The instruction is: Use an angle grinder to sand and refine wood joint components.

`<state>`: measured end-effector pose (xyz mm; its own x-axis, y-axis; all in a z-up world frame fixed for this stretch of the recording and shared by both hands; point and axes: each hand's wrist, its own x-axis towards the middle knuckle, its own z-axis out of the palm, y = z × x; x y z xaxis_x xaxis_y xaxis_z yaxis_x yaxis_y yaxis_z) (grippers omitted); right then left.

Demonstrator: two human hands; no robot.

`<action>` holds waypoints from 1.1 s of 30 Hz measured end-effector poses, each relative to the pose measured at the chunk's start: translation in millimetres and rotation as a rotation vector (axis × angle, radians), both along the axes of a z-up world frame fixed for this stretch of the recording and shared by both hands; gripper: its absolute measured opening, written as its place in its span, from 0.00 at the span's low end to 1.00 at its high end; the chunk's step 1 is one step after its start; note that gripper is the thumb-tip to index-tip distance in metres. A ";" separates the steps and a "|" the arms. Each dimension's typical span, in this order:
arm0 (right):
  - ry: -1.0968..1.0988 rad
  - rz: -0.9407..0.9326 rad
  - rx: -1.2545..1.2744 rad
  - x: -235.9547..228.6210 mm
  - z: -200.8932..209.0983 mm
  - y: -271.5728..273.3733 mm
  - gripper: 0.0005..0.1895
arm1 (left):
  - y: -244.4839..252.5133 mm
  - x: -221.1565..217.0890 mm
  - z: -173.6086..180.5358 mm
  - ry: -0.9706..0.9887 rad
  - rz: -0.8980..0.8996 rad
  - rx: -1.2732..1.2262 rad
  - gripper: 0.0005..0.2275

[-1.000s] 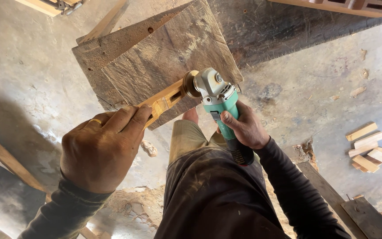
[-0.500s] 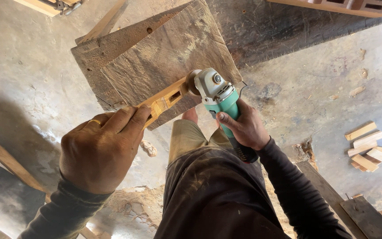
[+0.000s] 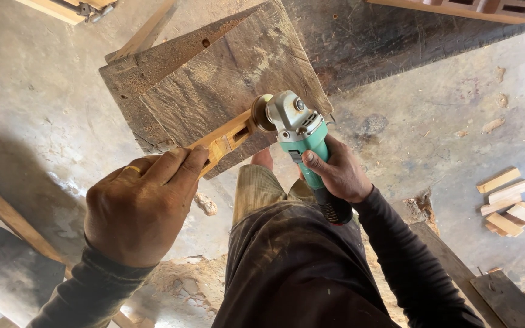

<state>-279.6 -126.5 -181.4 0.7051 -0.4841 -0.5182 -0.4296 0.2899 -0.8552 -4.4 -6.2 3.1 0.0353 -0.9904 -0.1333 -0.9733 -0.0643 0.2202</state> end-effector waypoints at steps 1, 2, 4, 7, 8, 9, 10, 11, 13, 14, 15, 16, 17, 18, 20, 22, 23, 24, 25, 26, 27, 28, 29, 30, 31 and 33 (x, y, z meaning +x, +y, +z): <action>-0.023 -0.008 0.069 2.0 2.6 -1.0 0.43 | -0.2 -0.1 0.1 -0.002 -0.004 0.005 0.17; -0.023 -0.007 0.069 2.1 1.4 -0.9 0.43 | -0.5 -0.5 0.7 -0.002 -0.003 0.004 0.17; -0.008 0.002 0.058 1.8 -0.8 -0.5 0.43 | -1.3 -1.5 1.7 0.000 0.004 0.017 0.17; 0.007 0.013 0.059 0.4 -3.8 -0.4 0.42 | -0.8 -2.9 1.4 -0.003 -0.005 0.004 0.15; 0.006 0.014 0.059 0.8 -3.3 -1.0 0.42 | -0.8 -4.1 2.1 -0.004 -0.004 0.004 0.15; 0.013 0.020 0.003 0.7 -2.5 -1.5 0.42 | -1.1 -5.4 2.5 0.003 0.003 0.003 0.16; 0.019 0.025 -0.053 0.6 -1.8 -2.1 0.42 | -1.4 -6.8 3.0 0.011 0.010 0.002 0.16; 0.019 0.025 -0.054 0.4 -1.4 -2.3 0.42 | -0.9 -6.9 2.2 0.010 0.010 0.001 0.16; 0.108 0.042 -0.113 -0.1 -0.5 -2.4 0.41 | 0.3 -7.2 0.7 0.007 0.007 -0.009 0.16; 0.108 0.042 -0.114 0.5 2.1 -2.0 0.41 | 0.4 -5.7 0.4 0.007 0.008 -0.009 0.16; 0.126 0.041 -0.167 0.8 4.8 -1.7 0.41 | 0.2 -4.5 0.2 -0.017 -0.004 -0.001 0.15; 0.145 0.039 -0.220 0.8 7.8 -1.3 0.41 | 0.1 -3.6 0.2 -0.041 -0.016 0.006 0.15; 0.143 0.038 -0.220 -0.7 9.3 -0.1 0.41 | 9.2 2.6 -10.2 -0.043 -0.017 0.005 0.15; 0.216 0.024 -0.239 -2.4 11.4 1.0 0.40 | 18.2 8.6 -19.9 -0.041 -0.001 0.005 0.14; 0.278 0.004 -0.268 -13.3 8.2 0.7 0.39 | 33.0 27.3 -38.0 -0.051 0.011 -0.007 0.13; 0.135 -0.079 -0.248 -29.8 -1.8 2.7 0.34 | 50.9 52.8 -51.0 0.003 0.211 0.176 0.19; 0.116 -0.072 -0.250 -42.2 -2.9 1.1 0.34 | 59.7 61.2 -58.9 -0.014 0.222 0.172 0.19; 0.171 -0.132 -0.215 -54.3 -4.0 -0.2 0.28 | 69.1 70.0 -65.9 0.008 0.304 0.177 0.21; 0.219 -0.185 -0.180 -63.2 -6.8 -3.4 0.23 | 79.8 80.2 -71.3 0.024 0.393 0.176 0.22; 0.193 -0.172 -0.183 -74.7 -9.8 -4.8 0.23 | 98.6 89.9 -99.3 0.002 0.411 0.167 0.22; 0.243 -0.209 -0.153 -87.4 -12.8 -6.4 0.22 | 119.2 98.8 -127.4 0.145 0.520 0.190 0.23; 0.294 -0.245 -0.121 -99.6 -16.6 -8.1 0.22 | 140.5 108.7 -155.5 0.292 0.627 0.207 0.23; 0.275 -0.229 -0.130 -107.3 -15.8 -10.5 0.22 | 154.4 109.9 -182.3 0.280 0.646 0.191 0.23; 0.323 -0.250 -0.120 -114.9 -15.5 -12.9 0.22 | 168.2 111.7 -209.2 0.356 0.739 0.201 0.23; 0.379 -0.271 -0.113 -126.1 -12.7 -15.5 0.23 | 181.7 110.3 -238.0 0.442 0.829 0.209 0.24; 0.372 -0.280 -0.128 -142.6 -11.4 -15.4 0.23 | 190.5 96.4 -260.7 0.484 0.917 0.198 0.24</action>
<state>-422.2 -141.9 -192.8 0.3170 -0.7048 -0.6347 -0.6335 0.3407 -0.6947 92.0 184.3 -257.7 0.6596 -0.5705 -0.4894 -0.3449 -0.8083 0.4772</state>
